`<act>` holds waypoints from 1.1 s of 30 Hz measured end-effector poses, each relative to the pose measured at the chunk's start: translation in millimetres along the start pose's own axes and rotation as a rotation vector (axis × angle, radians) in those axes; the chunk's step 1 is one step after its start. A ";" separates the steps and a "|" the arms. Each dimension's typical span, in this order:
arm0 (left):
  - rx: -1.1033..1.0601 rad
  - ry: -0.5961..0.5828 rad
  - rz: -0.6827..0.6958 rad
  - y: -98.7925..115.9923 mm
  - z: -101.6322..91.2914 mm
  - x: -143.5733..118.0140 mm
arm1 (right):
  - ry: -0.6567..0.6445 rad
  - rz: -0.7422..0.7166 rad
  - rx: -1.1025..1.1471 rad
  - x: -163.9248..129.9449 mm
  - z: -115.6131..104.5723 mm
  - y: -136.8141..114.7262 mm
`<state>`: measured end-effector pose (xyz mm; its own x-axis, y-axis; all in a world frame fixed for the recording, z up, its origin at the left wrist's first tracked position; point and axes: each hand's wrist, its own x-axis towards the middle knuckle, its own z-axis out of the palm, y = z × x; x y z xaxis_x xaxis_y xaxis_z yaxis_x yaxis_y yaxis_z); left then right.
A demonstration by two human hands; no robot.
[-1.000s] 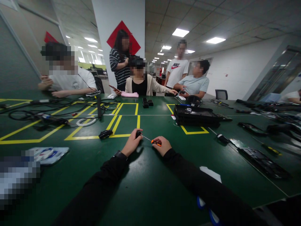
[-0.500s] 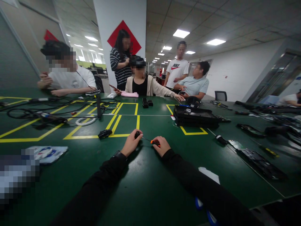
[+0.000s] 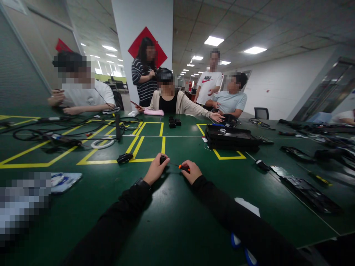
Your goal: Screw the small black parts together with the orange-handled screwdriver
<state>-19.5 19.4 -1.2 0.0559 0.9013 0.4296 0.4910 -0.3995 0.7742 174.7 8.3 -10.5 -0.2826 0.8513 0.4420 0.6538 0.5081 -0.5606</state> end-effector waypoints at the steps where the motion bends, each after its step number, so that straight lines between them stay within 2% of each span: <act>1: -0.001 -0.001 0.003 -0.2 -0.1 0.0 | -0.002 0.004 0.002 0.6 0.3 0.2; 8: 0.010 -0.012 0.002 0.7 -0.3 -0.4 | -0.005 -0.011 -0.049 2.8 0.1 0.8; 14: 0.011 0.004 0.012 -1.8 0.9 0.0 | -0.020 0.045 0.052 -0.3 -4.7 -3.3; 18: 0.018 0.004 -0.005 -0.1 1.3 0.1 | -0.020 0.054 0.036 2.8 -5.5 -2.2; 22: 0.016 0.002 -0.011 1.1 1.3 0.3 | -0.035 0.009 -0.043 5.1 -5.4 1.3; 25: 0.008 0.010 -0.008 -0.2 1.4 0.8 | -0.021 -0.022 -0.019 3.5 -5.8 2.1; 33: 0.010 0.005 -0.021 2.1 1.9 0.1 | -0.009 0.063 0.029 4.3 -2.6 2.0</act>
<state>-16.9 18.9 -0.4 0.0415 0.9087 0.4155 0.5006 -0.3788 0.7784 176.6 12.6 -7.8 -0.2478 0.8827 0.3993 0.6498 0.4571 -0.6073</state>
